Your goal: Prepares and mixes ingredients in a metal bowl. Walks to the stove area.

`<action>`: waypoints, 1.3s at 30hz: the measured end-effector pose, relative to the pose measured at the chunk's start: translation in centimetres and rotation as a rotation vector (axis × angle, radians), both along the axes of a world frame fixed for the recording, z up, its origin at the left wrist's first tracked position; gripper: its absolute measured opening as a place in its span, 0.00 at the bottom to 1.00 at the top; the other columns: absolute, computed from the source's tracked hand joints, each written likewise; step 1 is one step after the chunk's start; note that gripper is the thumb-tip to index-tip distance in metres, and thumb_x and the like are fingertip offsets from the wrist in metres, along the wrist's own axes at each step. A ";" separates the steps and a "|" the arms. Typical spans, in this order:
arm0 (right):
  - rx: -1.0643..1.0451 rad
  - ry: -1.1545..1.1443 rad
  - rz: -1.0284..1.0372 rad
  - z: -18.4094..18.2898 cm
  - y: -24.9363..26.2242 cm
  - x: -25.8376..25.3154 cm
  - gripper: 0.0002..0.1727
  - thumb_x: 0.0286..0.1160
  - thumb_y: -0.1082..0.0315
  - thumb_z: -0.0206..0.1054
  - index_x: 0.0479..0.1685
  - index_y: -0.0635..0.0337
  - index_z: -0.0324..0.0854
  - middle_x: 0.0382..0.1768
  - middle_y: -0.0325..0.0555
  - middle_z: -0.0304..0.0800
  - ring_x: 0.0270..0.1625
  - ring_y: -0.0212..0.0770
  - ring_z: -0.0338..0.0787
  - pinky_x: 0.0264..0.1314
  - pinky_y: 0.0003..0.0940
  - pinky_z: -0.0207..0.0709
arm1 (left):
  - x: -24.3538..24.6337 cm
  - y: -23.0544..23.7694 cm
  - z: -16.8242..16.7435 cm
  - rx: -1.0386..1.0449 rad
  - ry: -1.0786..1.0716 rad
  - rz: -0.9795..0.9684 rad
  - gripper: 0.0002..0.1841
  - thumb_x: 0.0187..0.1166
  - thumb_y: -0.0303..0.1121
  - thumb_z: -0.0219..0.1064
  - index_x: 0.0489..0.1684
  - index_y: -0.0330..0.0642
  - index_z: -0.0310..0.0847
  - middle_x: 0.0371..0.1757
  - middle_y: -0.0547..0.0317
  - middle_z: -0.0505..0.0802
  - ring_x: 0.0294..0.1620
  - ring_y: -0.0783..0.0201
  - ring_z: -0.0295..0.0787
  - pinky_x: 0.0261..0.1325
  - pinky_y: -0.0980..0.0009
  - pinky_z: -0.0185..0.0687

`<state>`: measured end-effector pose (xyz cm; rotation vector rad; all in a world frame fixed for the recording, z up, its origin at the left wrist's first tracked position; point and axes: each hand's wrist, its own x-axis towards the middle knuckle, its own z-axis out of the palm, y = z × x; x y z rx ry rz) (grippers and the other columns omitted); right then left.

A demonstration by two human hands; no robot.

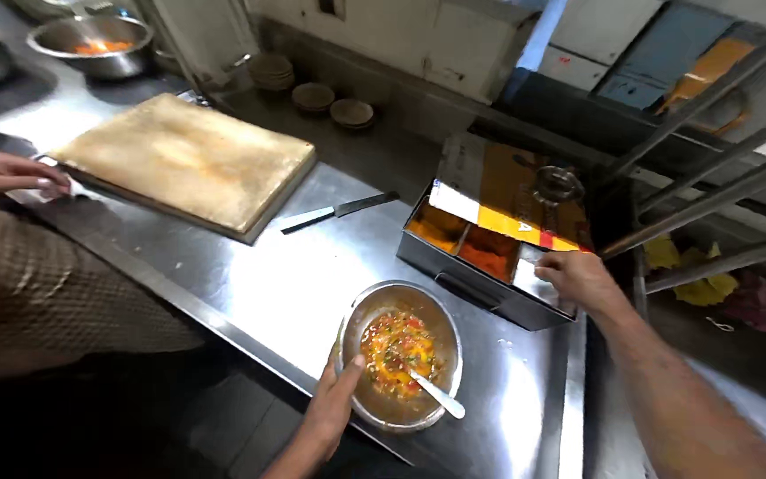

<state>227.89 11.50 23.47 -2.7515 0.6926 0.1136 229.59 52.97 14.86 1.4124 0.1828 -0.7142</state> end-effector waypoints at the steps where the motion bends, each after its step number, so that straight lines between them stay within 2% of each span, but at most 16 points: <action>1: 0.020 -0.047 -0.019 0.9 1.0 -0.4 0.07 0.81 0.68 0.71 0.43 0.62 0.92 0.38 0.57 0.94 0.42 0.59 0.92 0.50 0.68 0.81 | 0.2 0.0 -0.1 -0.009 -0.004 -0.013 0.37 0.86 0.41 0.56 0.93 0.37 0.45 0.77 0.46 0.80 0.69 0.64 0.86 0.68 0.66 0.86; 3: 0.056 -0.138 0.009 2.4 4.6 -1.2 0.05 0.79 0.67 0.73 0.43 0.58 0.93 0.37 0.52 0.95 0.39 0.53 0.93 0.47 0.65 0.83 | 0.5 -0.1 -0.2 -0.019 -0.003 -0.027 0.38 0.85 0.42 0.56 0.93 0.37 0.45 0.79 0.46 0.78 0.72 0.64 0.84 0.70 0.67 0.84; 6: 0.102 -0.271 0.217 2.1 11.4 -2.1 0.05 0.76 0.67 0.74 0.42 0.56 0.94 0.38 0.46 0.96 0.41 0.45 0.95 0.49 0.55 0.89 | 0.6 -0.3 -0.4 -0.026 0.001 -0.029 0.38 0.86 0.42 0.57 0.93 0.36 0.44 0.80 0.45 0.77 0.74 0.64 0.82 0.73 0.67 0.82; 10: 0.072 -0.441 0.361 0.2 15.7 -2.1 0.14 0.80 0.57 0.64 0.35 0.51 0.95 0.32 0.33 0.95 0.35 0.31 0.93 0.43 0.36 0.90 | 0.9 -0.5 -0.2 -0.006 0.005 -0.045 0.38 0.85 0.42 0.57 0.93 0.36 0.45 0.79 0.45 0.79 0.73 0.64 0.83 0.73 0.67 0.83; 14: 0.111 -0.405 0.448 -1.1 17.4 -3.3 0.17 0.81 0.57 0.65 0.32 0.56 0.93 0.31 0.40 0.95 0.39 0.40 0.95 0.48 0.41 0.90 | 0.8 -0.6 -0.3 -0.007 0.002 -0.035 0.39 0.85 0.42 0.57 0.93 0.36 0.44 0.78 0.45 0.79 0.72 0.65 0.84 0.71 0.68 0.84; 15: 0.091 -0.411 0.439 -1.1 16.9 -3.5 0.16 0.80 0.58 0.65 0.31 0.56 0.93 0.30 0.40 0.95 0.39 0.40 0.95 0.48 0.40 0.90 | 0.8 -0.7 -0.3 -0.010 -0.003 -0.030 0.38 0.84 0.41 0.57 0.93 0.36 0.45 0.77 0.46 0.80 0.70 0.66 0.85 0.70 0.69 0.84; 17: -0.002 -0.419 0.345 0.4 13.6 -3.6 0.12 0.78 0.64 0.68 0.35 0.60 0.94 0.34 0.46 0.96 0.41 0.46 0.97 0.48 0.48 0.91 | 0.8 -0.8 -0.4 -0.004 0.003 -0.025 0.39 0.84 0.42 0.57 0.93 0.37 0.44 0.78 0.46 0.80 0.70 0.66 0.85 0.70 0.68 0.85; 19: -0.120 -0.331 0.243 1.6 8.5 -3.1 0.08 0.77 0.70 0.70 0.41 0.62 0.94 0.39 0.54 0.96 0.45 0.55 0.96 0.52 0.59 0.88 | 0.7 -0.8 -0.2 0.015 0.014 -0.019 0.40 0.84 0.42 0.57 0.94 0.37 0.43 0.79 0.46 0.79 0.70 0.67 0.85 0.70 0.69 0.84; 20: -0.142 -0.236 0.213 1.7 6.0 -2.5 0.08 0.77 0.75 0.70 0.48 0.62 0.94 0.46 0.56 0.96 0.53 0.59 0.94 0.61 0.63 0.84 | 0.6 -0.7 -0.1 0.023 0.017 -0.016 0.39 0.84 0.41 0.57 0.93 0.37 0.44 0.78 0.46 0.79 0.69 0.67 0.85 0.70 0.69 0.84; 21: -0.147 -0.144 0.196 1.6 4.1 -1.6 0.13 0.77 0.75 0.70 0.56 0.59 0.93 0.54 0.55 0.95 0.61 0.60 0.91 0.69 0.64 0.79 | 0.7 -0.7 0.1 0.024 0.018 -0.021 0.38 0.85 0.40 0.57 0.93 0.37 0.44 0.78 0.45 0.80 0.69 0.68 0.85 0.70 0.69 0.84; 23: -0.137 -0.044 0.229 1.7 2.5 0.9 0.17 0.78 0.72 0.72 0.64 0.53 0.91 0.55 0.52 0.95 0.62 0.60 0.89 0.69 0.61 0.78 | 0.9 -0.8 0.5 0.024 0.021 -0.036 0.37 0.87 0.38 0.55 0.93 0.35 0.42 0.76 0.44 0.80 0.67 0.68 0.86 0.69 0.70 0.84; 25: -0.124 0.070 0.338 1.2 2.8 4.0 0.13 0.79 0.71 0.70 0.58 0.54 0.93 0.50 0.51 0.96 0.60 0.58 0.90 0.68 0.59 0.79 | 1.1 -0.9 1.0 0.040 0.040 -0.050 0.37 0.88 0.38 0.55 0.93 0.35 0.41 0.76 0.42 0.79 0.67 0.68 0.85 0.70 0.69 0.83; 27: -0.153 0.337 0.413 -0.1 3.1 7.1 0.11 0.81 0.69 0.67 0.55 0.54 0.93 0.50 0.53 0.95 0.62 0.59 0.89 0.69 0.59 0.78 | 1.3 -1.0 1.3 0.054 0.038 -0.071 0.37 0.88 0.38 0.55 0.94 0.35 0.41 0.76 0.41 0.79 0.67 0.67 0.85 0.70 0.68 0.82; 32: -0.199 0.788 0.439 -1.9 4.5 10.8 0.11 0.78 0.66 0.69 0.49 0.65 0.89 0.54 0.66 0.90 0.62 0.68 0.88 0.63 0.70 0.78 | 1.9 -0.6 0.7 0.059 -0.009 -0.107 0.39 0.87 0.39 0.57 0.93 0.32 0.41 0.79 0.36 0.76 0.73 0.62 0.82 0.77 0.63 0.78; 36: -0.229 0.902 0.441 -2.0 5.2 11.2 0.11 0.78 0.71 0.68 0.50 0.70 0.87 0.57 0.68 0.89 0.63 0.68 0.88 0.64 0.68 0.79 | 2.1 -1.0 0.3 0.040 -0.023 -0.074 0.39 0.86 0.41 0.57 0.93 0.34 0.43 0.80 0.41 0.77 0.74 0.65 0.82 0.77 0.66 0.78; 39: -0.237 0.876 0.483 -3.0 4.6 11.0 0.09 0.75 0.71 0.70 0.48 0.66 0.88 0.53 0.64 0.90 0.61 0.65 0.89 0.62 0.66 0.80 | 2.2 -1.3 -0.5 0.017 -0.035 -0.082 0.40 0.84 0.44 0.57 0.94 0.37 0.43 0.82 0.47 0.77 0.74 0.68 0.81 0.77 0.68 0.79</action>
